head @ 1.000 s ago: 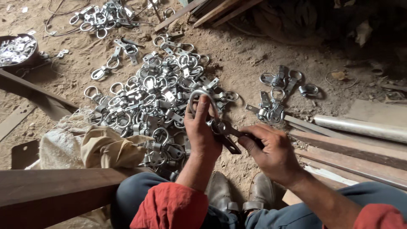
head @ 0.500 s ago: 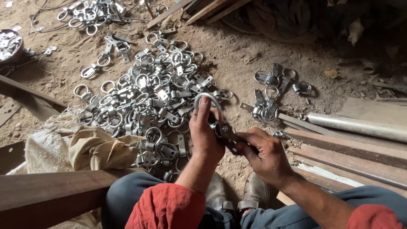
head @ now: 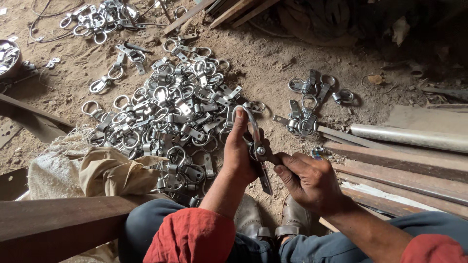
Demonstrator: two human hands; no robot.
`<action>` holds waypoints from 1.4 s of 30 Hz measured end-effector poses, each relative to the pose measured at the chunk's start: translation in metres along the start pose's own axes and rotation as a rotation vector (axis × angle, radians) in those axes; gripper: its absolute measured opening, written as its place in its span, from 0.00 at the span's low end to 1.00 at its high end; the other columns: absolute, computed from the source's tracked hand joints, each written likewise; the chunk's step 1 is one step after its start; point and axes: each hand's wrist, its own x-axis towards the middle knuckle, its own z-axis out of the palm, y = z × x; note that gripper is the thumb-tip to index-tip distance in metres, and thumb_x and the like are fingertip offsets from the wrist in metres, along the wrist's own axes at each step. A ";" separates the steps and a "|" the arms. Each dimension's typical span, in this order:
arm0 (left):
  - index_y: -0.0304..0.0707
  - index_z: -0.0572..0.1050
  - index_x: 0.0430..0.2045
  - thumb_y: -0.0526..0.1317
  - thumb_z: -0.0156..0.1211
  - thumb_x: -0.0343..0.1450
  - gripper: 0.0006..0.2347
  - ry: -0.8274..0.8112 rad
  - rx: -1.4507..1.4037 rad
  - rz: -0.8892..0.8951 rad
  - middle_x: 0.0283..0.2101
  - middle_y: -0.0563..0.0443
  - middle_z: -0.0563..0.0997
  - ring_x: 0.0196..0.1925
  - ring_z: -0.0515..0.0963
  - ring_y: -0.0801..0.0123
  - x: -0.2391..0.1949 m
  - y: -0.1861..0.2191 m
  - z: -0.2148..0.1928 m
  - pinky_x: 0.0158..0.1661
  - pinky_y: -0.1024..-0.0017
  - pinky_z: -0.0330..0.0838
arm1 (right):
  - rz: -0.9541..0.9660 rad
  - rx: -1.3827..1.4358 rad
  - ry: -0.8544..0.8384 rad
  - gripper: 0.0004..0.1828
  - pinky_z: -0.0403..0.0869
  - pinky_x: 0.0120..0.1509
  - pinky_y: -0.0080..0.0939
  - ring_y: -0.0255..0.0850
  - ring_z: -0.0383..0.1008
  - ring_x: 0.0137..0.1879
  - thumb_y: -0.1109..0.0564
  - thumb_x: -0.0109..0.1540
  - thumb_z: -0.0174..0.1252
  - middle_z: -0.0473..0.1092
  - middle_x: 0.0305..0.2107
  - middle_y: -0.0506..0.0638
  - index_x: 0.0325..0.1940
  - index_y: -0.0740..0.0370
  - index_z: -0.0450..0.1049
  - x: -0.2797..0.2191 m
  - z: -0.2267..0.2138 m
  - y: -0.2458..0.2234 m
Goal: The person assembles metal components by inserting a bolt through a U-shaped bracket and a circular loop, then tightens the bolt using a wrench and by hand.
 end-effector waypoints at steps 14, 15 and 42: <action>0.43 0.71 0.39 0.66 0.59 0.68 0.25 0.051 0.060 -0.045 0.25 0.53 0.71 0.20 0.72 0.71 0.007 -0.001 -0.010 0.19 0.73 0.65 | -0.072 0.025 0.006 0.13 0.74 0.24 0.37 0.37 0.77 0.23 0.57 0.64 0.63 0.77 0.24 0.52 0.50 0.67 0.79 0.001 0.003 0.000; 0.43 0.71 0.38 0.66 0.59 0.69 0.25 0.014 0.055 -0.048 0.25 0.54 0.70 0.20 0.71 0.71 0.009 -0.001 -0.013 0.19 0.73 0.64 | -0.081 0.021 0.015 0.13 0.74 0.25 0.37 0.37 0.77 0.23 0.57 0.64 0.63 0.77 0.25 0.52 0.49 0.67 0.79 0.000 0.002 0.001; 0.46 0.67 0.19 0.74 0.55 0.63 0.29 -0.004 0.023 -0.086 0.22 0.56 0.66 0.21 0.67 0.72 0.002 -0.007 -0.014 0.19 0.74 0.56 | -0.141 -0.118 -0.058 0.14 0.71 0.22 0.41 0.38 0.73 0.17 0.51 0.63 0.65 0.75 0.20 0.49 0.27 0.59 0.75 0.004 0.007 0.014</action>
